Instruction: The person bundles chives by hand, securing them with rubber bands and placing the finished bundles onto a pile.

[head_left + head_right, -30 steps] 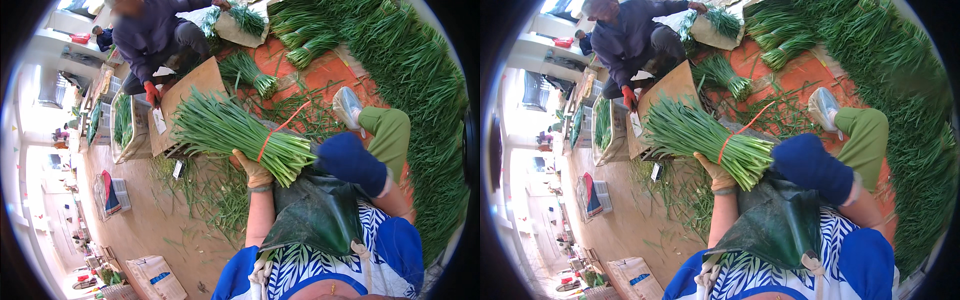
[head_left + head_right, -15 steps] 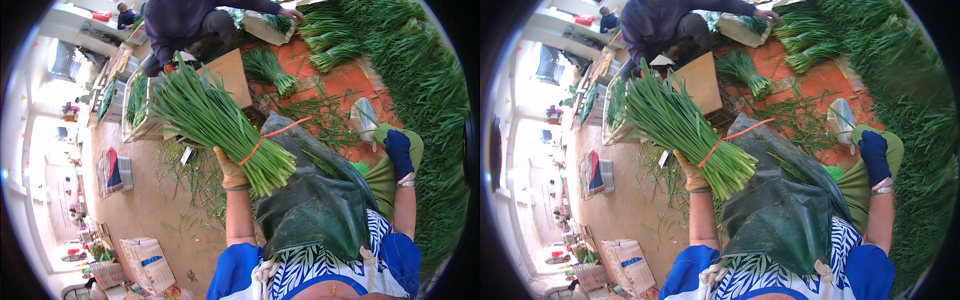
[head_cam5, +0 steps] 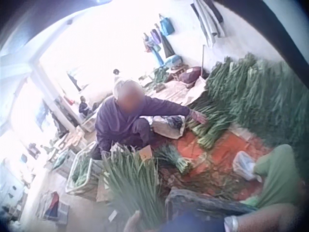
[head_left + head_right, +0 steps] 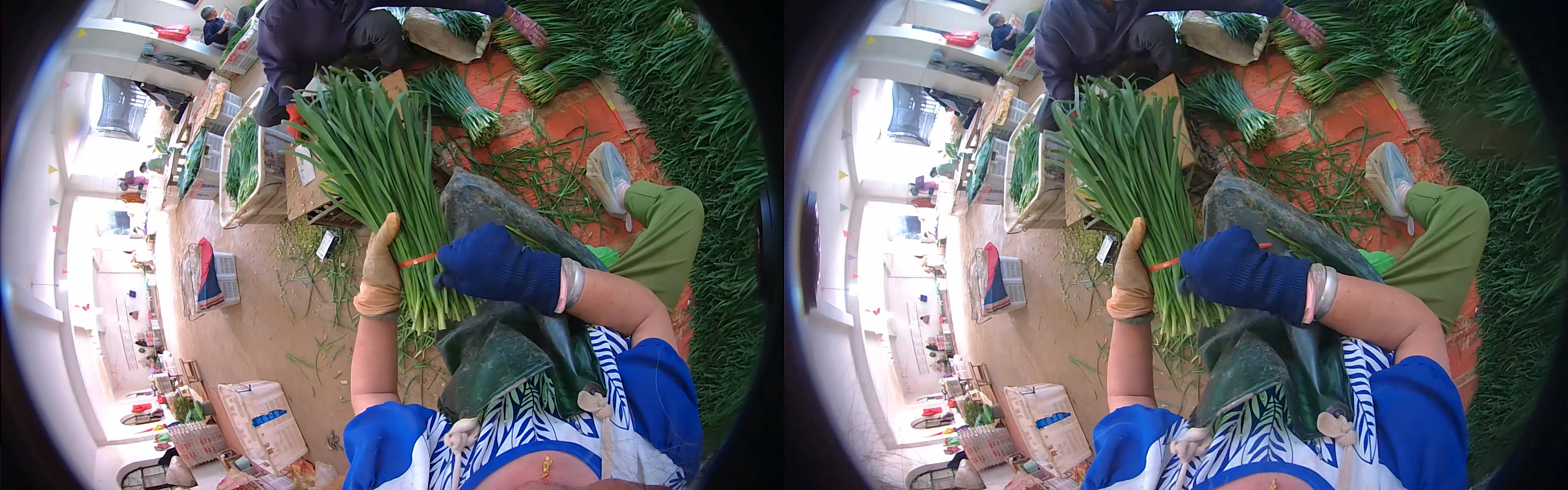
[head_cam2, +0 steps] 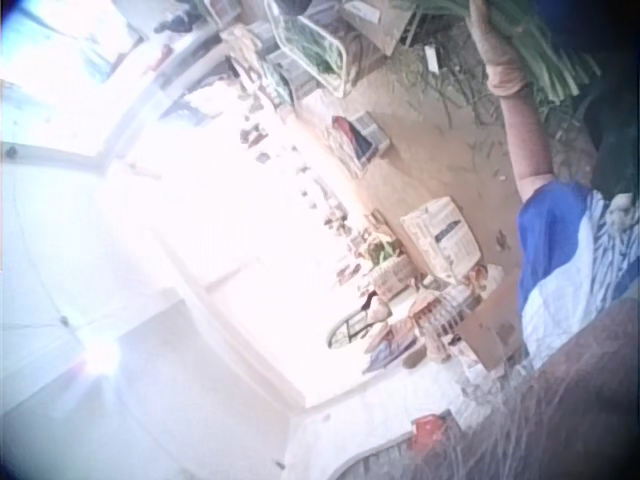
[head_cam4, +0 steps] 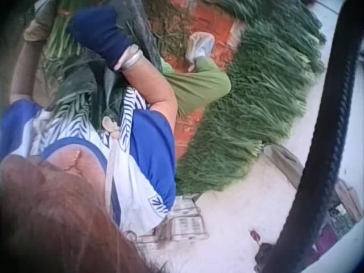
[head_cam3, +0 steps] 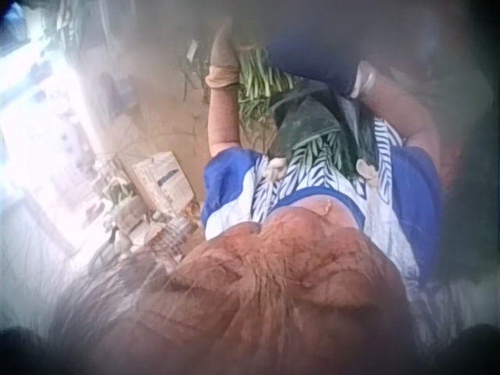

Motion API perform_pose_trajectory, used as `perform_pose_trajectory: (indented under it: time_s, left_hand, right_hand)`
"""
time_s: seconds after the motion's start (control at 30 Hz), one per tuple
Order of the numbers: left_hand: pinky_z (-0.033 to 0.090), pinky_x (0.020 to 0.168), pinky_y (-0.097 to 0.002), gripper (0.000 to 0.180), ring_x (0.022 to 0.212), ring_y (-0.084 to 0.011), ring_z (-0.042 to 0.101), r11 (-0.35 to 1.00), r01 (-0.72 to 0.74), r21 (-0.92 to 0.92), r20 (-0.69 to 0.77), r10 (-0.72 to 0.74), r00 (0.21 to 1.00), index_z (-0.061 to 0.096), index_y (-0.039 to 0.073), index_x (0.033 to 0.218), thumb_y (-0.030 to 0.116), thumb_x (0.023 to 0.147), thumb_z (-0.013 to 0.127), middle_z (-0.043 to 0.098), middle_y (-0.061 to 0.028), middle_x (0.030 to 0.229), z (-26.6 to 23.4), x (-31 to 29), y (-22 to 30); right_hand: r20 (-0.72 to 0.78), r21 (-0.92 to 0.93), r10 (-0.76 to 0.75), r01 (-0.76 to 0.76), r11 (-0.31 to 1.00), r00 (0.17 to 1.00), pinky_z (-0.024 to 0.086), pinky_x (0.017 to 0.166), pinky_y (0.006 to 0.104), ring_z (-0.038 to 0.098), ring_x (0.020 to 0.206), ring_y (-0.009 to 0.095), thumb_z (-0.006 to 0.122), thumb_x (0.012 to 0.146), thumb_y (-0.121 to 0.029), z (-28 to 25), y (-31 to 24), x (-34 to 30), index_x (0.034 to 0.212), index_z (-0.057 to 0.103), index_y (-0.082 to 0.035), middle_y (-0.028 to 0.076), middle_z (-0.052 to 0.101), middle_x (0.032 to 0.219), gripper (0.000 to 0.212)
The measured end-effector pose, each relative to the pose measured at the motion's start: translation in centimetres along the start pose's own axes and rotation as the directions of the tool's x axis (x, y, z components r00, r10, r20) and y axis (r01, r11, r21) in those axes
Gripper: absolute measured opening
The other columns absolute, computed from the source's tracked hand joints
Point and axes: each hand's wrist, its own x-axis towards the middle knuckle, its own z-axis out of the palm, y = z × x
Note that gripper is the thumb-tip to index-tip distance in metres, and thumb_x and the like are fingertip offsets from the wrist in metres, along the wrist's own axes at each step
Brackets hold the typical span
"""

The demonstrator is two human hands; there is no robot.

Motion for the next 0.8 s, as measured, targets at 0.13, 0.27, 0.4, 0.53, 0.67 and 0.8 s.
perform_pose_trajectory:
  time_s: [0.13,0.27,0.4,0.53,0.67,0.8]
  left_hand:
    - [0.053,0.091,-0.0394,0.052,0.104,-0.0252,0.063,0.998,-0.001,0.069,-0.003,0.002,1.000,0.050,-0.002,0.129,0.025,0.088,0.066,0.061,-0.0136,0.121,-0.4,-0.2,-0.6]
    - [0.051,0.094,-0.0421,0.057,0.107,-0.0275,0.062,0.998,0.037,0.056,0.056,-0.041,0.998,0.048,-0.002,0.131,0.030,0.087,0.065,0.059,-0.0155,0.124,-0.3,-0.8,0.2]
    - [0.046,0.100,-0.0483,0.069,0.111,-0.0338,0.059,0.988,0.052,-0.143,0.115,-0.036,0.993,0.039,-0.002,0.138,0.043,0.089,0.059,0.050,-0.0209,0.134,-0.9,-1.6,1.6]
    - [0.048,0.096,-0.0526,0.089,0.116,-0.0385,0.054,0.993,-0.033,-0.118,0.283,0.065,0.957,0.033,0.002,0.143,0.066,0.083,0.051,0.046,-0.0209,0.137,-8.6,0.2,1.2]
    - [0.047,0.096,-0.0544,0.092,0.116,-0.0391,0.054,0.988,-0.122,-0.096,0.116,0.133,0.984,0.032,0.005,0.144,0.069,0.081,0.053,0.044,-0.0208,0.138,-9.3,-0.8,0.9]
    - [0.046,0.098,-0.0560,0.089,0.118,-0.0373,0.053,0.995,-0.087,-0.040,0.201,0.094,0.975,0.034,0.007,0.144,0.065,0.081,0.057,0.045,-0.0172,0.140,-7.4,-1.7,0.5]
  right_hand:
    - [0.009,0.164,-0.022,0.020,0.986,1.000,0.043,0.053,0.0450,0.058,0.060,0.035,0.063,0.084,-0.036,1.0,1.1,-0.9,0.075,0.055,-0.008,0.014,0.055,0.064,0.030]
    - [0.219,0.521,-0.221,0.077,0.850,0.950,0.046,0.061,0.0441,0.060,0.066,0.037,0.062,0.085,-0.035,-1.6,3.0,-3.6,0.079,0.059,-0.007,0.017,0.058,0.069,0.029]
    - [0.208,0.436,0.157,-0.235,0.869,0.965,0.047,0.066,0.0438,0.060,0.073,0.037,0.064,0.085,-0.026,-6.0,6.2,-10.6,0.088,0.063,-0.005,0.018,0.060,0.075,0.022]
    - [-0.317,-0.176,0.205,-0.270,0.947,0.926,0.050,0.073,0.0436,0.063,0.080,0.036,0.070,0.078,-0.015,-6.1,8.3,-13.6,0.110,0.062,-0.005,0.016,0.064,0.089,0.034]
    - [-0.200,0.264,0.388,-0.332,0.906,0.900,0.051,0.075,0.0412,0.064,0.084,0.035,0.070,0.076,-0.012,-7.3,6.3,-11.7,0.119,0.058,-0.006,0.016,0.065,0.099,0.045]
    - [-0.223,0.264,0.174,-0.113,0.958,0.959,0.050,0.068,0.0365,0.064,0.075,0.030,0.071,0.078,-0.012,-6.2,6.7,-9.8,0.097,0.066,-0.004,0.014,0.065,0.084,0.021]
